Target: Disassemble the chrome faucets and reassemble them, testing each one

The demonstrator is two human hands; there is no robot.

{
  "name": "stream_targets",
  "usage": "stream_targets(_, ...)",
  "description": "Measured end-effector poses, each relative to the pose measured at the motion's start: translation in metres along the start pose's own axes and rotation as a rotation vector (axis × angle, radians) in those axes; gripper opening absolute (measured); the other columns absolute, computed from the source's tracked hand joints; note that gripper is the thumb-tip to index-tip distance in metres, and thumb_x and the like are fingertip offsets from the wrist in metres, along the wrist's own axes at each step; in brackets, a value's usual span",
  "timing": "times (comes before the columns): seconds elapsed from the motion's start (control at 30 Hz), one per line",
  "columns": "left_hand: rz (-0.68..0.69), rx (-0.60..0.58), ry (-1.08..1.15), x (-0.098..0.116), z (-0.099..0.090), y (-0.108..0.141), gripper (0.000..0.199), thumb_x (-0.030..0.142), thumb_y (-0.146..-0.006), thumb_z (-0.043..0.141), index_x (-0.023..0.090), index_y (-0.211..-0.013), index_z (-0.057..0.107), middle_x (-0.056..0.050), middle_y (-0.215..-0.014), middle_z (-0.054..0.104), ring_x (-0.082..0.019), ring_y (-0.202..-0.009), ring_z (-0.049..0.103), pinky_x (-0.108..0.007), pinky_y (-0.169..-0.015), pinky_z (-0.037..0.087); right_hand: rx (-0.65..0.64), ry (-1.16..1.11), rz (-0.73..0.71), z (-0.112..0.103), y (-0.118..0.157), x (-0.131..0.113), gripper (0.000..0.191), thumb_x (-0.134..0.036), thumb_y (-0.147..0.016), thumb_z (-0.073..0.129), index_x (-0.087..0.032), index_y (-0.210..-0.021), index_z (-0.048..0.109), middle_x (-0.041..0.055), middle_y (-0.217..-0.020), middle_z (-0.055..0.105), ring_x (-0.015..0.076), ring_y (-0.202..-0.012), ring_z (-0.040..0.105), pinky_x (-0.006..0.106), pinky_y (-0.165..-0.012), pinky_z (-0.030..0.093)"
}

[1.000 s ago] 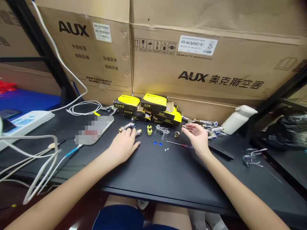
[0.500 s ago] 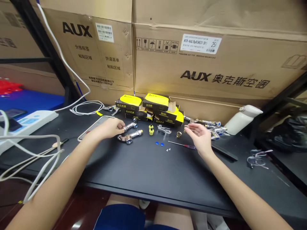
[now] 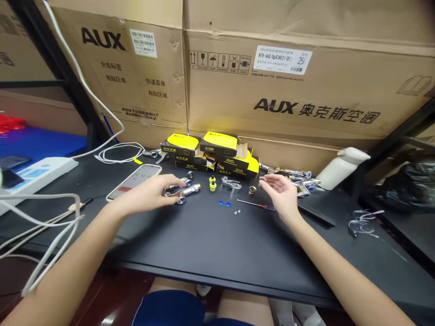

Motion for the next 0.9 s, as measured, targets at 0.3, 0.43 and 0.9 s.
stream_targets(0.3, -0.029, -0.038, 0.078, 0.0, 0.022, -0.002, 0.031, 0.035, -0.076, 0.061, 0.023, -0.105, 0.065, -0.003, -0.089, 0.071, -0.02, -0.08, 0.066, -0.028, -0.073, 0.049, -0.012, 0.004, -0.01, 0.001, 0.001, 0.0, 0.035, -0.039, -0.065, 0.083, -0.018, -0.089, 0.067, 0.0083, -0.09, 0.072, 0.0234, -0.086, 0.07, 0.046, -0.091, 0.056)
stream_targets(0.43, -0.039, -0.051, 0.133, 0.008, 0.021, 0.006, 0.036, 0.032, -0.076, 0.06, 0.025, -0.111, 0.064, -0.002, -0.085, 0.072, -0.019, -0.073, 0.066, -0.028, -0.069, 0.05, -0.017, 0.003, -0.008, 0.001, 0.001, -0.001, 0.035, -0.039, -0.066, 0.082, -0.019, -0.09, 0.067, 0.0081, -0.091, 0.072, 0.0233, -0.086, 0.07, 0.046, -0.091, 0.056)
stream_targets(0.9, -0.127, 0.205, 0.189, 0.02, 0.004, -0.027, 0.036, 0.048, -0.077, 0.063, 0.017, -0.094, 0.072, -0.005, -0.071, 0.071, -0.02, -0.068, 0.066, -0.03, -0.068, 0.049, -0.025, 0.016, -0.018, 0.002, 0.001, 0.0, 0.036, -0.041, -0.067, 0.081, -0.018, -0.09, 0.066, 0.008, -0.09, 0.072, 0.0231, -0.088, 0.07, 0.044, -0.088, 0.057)
Point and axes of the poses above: each hand's wrist, its own y-axis away from the middle knuckle, its own z-axis out of the palm, x = y × z, the point moved 5 cm from there along -y, towards the middle knuckle
